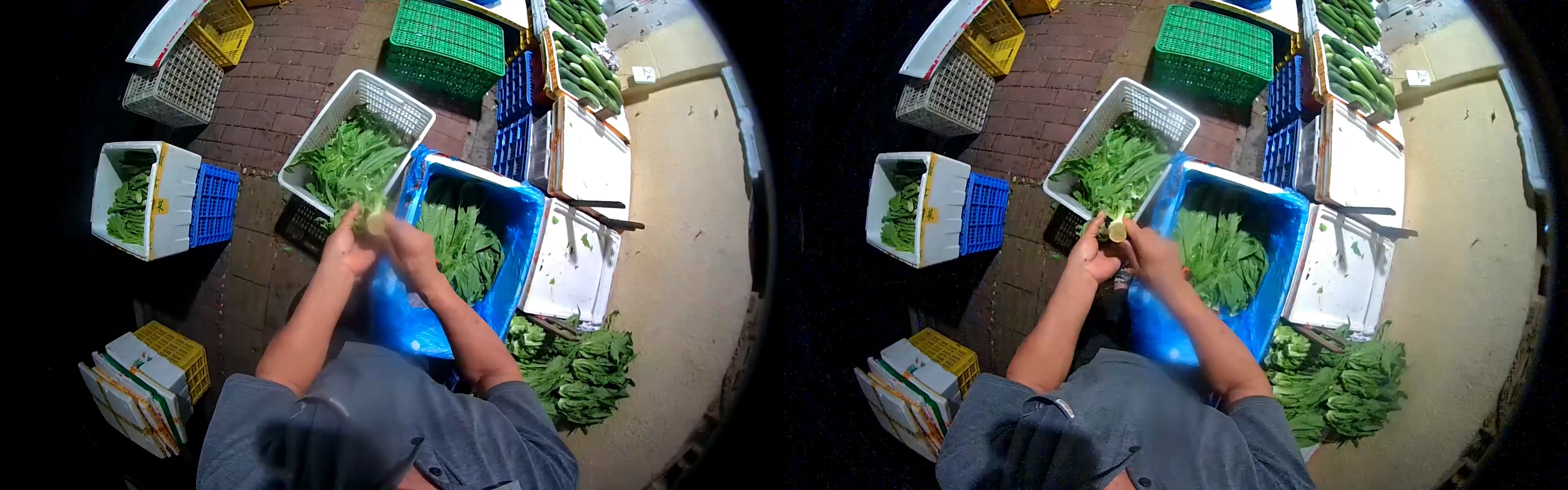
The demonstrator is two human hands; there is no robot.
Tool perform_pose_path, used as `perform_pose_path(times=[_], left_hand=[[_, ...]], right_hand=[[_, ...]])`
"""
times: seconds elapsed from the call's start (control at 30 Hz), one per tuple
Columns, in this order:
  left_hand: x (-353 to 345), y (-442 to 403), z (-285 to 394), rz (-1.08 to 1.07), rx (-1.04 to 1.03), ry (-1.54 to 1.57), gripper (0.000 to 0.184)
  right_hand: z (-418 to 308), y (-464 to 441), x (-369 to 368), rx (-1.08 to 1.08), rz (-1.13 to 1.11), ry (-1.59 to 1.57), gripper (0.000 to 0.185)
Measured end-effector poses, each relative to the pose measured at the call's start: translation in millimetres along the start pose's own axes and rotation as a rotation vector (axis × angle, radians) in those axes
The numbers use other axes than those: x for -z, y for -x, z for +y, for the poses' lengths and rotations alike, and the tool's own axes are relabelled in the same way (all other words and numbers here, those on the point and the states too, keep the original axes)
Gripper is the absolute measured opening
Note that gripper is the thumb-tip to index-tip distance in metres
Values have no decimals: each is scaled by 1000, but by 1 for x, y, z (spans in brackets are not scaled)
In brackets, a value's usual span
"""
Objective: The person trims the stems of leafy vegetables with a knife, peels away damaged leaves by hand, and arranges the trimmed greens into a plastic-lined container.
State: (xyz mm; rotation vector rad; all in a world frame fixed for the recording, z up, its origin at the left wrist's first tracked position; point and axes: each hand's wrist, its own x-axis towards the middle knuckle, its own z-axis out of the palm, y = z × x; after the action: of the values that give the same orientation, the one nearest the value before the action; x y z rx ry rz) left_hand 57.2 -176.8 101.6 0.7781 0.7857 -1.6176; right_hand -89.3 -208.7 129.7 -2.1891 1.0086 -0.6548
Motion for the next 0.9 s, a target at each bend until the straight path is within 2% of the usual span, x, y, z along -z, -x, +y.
perform_pose_path(times=[0.1, 0.2, 0.23, 0.3, 0.4, 0.47, 0.53, 0.57, 0.67, 0.73, 0.77, 0.83, 0.9], left_hand=[[23, -23, 10, -22, 25, 57, 46], [-4, 7, 17, 59, -20, 116, 46], [-5, 8, 23, 1, -44, 153, 44], [-6, 15, 27, 36, -103, 113, 43], [13, 7, 36, 59, -165, 104, 41], [27, -1, 40, 119, -240, 59, 41], [37, -3, 43, 72, -270, 38, 41], [40, -4, 44, 52, -275, 50, 41], [40, 9, 44, 10, -339, 6, 43], [39, 13, 39, 68, -399, -40, 49], [44, 8, 38, -22, -448, -31, 47], [49, 5, 34, -16, -487, 16, 46], [60, -3, 36, -7, -487, 26, 43]], right_hand=[[-7, -10, 5, -69, -84, -99, 34], [2, -12, -7, -199, -133, -285, 39], [5, -16, -9, -242, -148, -368, 41], [9, -28, -10, -366, -199, -504, 42], [4, -59, -12, -270, -34, -507, 43], [3, -84, -8, -406, -96, -477, 45], [17, -92, -23, -476, -167, -390, 49], [15, -91, -27, -583, -238, -360, 57], [3, -70, -41, -524, -386, -287, 56], [-5, -57, -49, -515, -261, -381, 44], [2, -51, -57, -527, -215, -402, 41], [5, -44, -66, -587, -138, -452, 32], [52, -27, -103, -687, -27, -482, 29]])
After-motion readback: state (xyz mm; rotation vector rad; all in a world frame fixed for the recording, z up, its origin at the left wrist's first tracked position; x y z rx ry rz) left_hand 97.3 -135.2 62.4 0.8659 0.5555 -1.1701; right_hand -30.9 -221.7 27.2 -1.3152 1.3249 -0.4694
